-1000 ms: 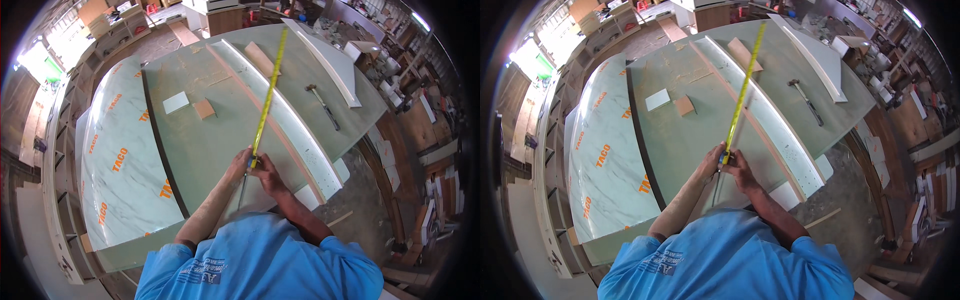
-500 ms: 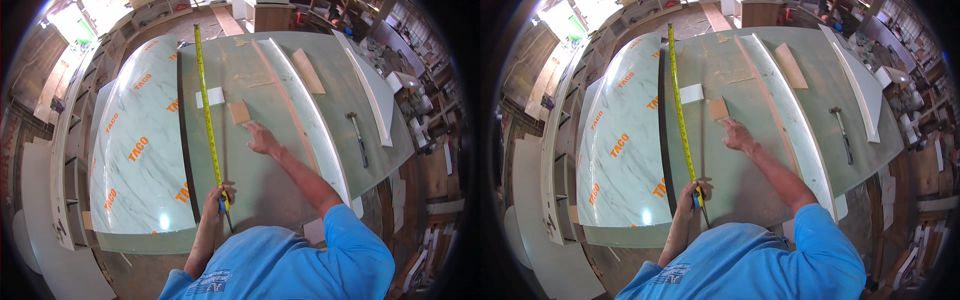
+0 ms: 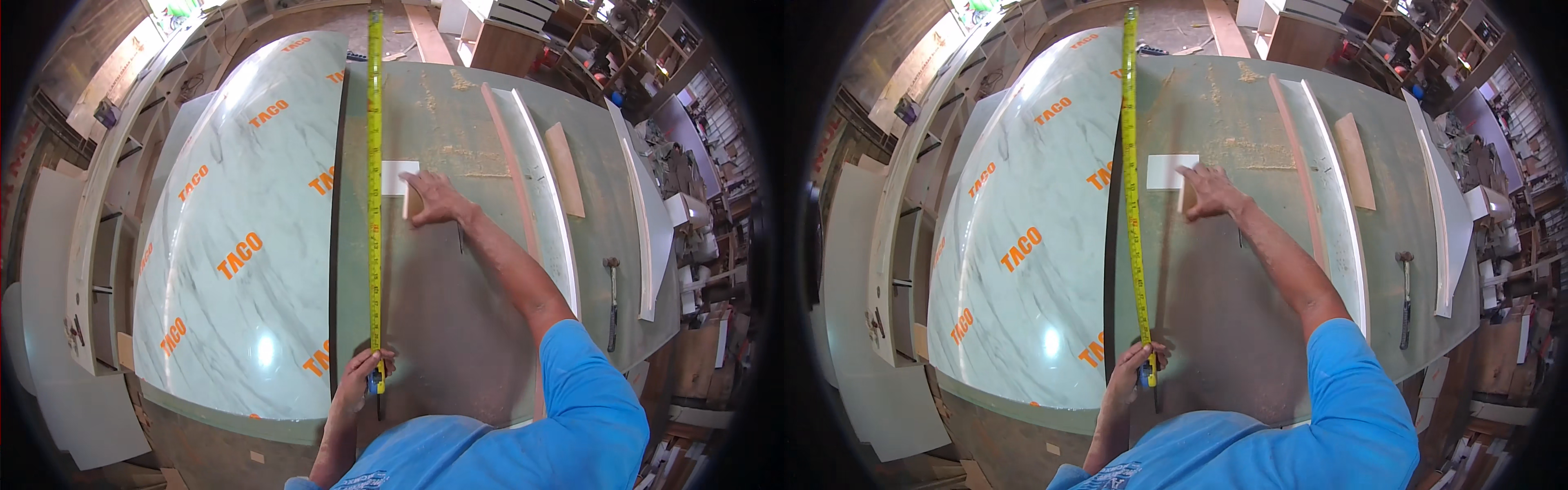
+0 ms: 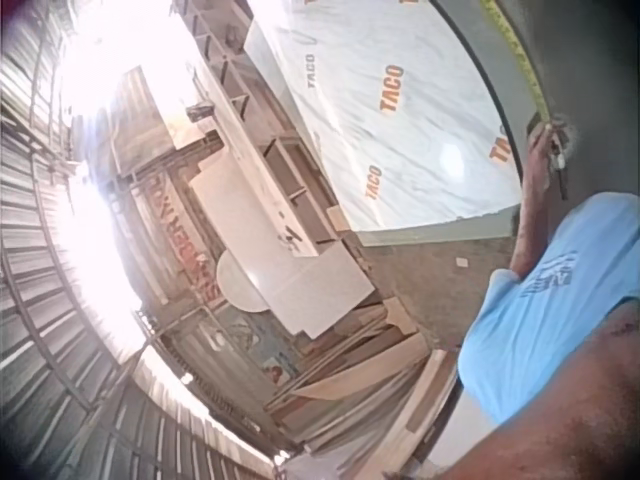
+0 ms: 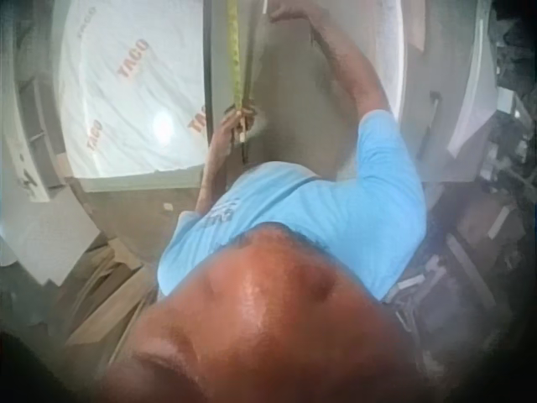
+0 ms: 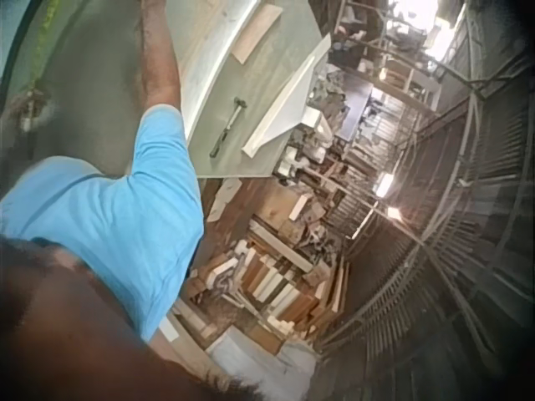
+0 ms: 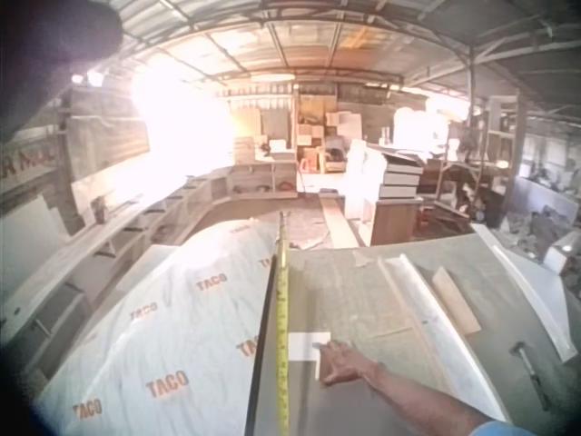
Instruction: The person handles wooden pieces, using a tape measure to check lengths and a hammer to secure parts together on a workbench. They also move and align a large sheet of material with a marble-like finish on the table.
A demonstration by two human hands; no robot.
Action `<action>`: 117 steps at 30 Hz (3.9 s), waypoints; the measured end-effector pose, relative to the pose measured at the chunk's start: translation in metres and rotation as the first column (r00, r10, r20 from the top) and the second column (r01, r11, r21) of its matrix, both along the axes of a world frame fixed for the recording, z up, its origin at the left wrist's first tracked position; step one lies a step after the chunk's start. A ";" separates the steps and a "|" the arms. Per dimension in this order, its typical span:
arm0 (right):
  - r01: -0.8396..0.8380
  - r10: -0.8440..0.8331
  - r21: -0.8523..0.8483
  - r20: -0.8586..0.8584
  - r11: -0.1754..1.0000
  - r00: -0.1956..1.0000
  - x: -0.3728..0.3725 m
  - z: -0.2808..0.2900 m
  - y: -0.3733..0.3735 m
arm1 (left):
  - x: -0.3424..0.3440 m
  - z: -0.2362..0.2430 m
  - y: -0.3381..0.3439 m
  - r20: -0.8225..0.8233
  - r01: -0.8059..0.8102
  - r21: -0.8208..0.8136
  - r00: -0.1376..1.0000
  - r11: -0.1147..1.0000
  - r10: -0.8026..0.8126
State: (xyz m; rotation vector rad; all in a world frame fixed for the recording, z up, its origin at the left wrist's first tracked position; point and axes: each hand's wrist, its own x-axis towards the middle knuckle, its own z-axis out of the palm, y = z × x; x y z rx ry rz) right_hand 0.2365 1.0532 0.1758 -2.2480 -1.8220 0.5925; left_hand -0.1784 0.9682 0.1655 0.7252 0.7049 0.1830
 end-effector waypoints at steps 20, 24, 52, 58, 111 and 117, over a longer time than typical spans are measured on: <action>0.458 -0.464 -0.105 -0.353 0.883 0.812 -0.087 -0.046 -0.037 | 0.011 0.012 0.014 0.002 0.027 0.064 1.000 0.998 -0.027; 0.251 -0.418 -0.335 -0.761 0.908 0.495 -0.086 -0.026 -0.116 | 0.003 0.012 0.014 -0.023 0.043 0.127 0.999 0.991 -0.040; 0.788 -0.273 -0.229 -0.959 0.571 -0.081 -0.145 -0.022 -0.262 | 0.057 0.047 -0.011 -0.400 0.732 0.372 0.681 0.571 -0.613; 0.644 -0.402 -0.279 -0.914 0.712 0.048 -0.198 -0.015 -0.261 | 0.085 0.032 -0.008 -0.431 0.680 0.499 0.732 0.537 -0.527; 0.944 -0.993 0.315 -0.043 0.092 0.111 -0.124 -0.069 -0.487 | 0.183 -0.056 0.202 -0.759 0.813 0.579 0.562 0.054 -0.329; 0.907 -0.989 0.408 -0.050 0.104 0.136 -0.126 -0.072 -0.484 | 0.177 -0.061 0.207 -0.742 0.811 0.574 0.572 0.108 -0.351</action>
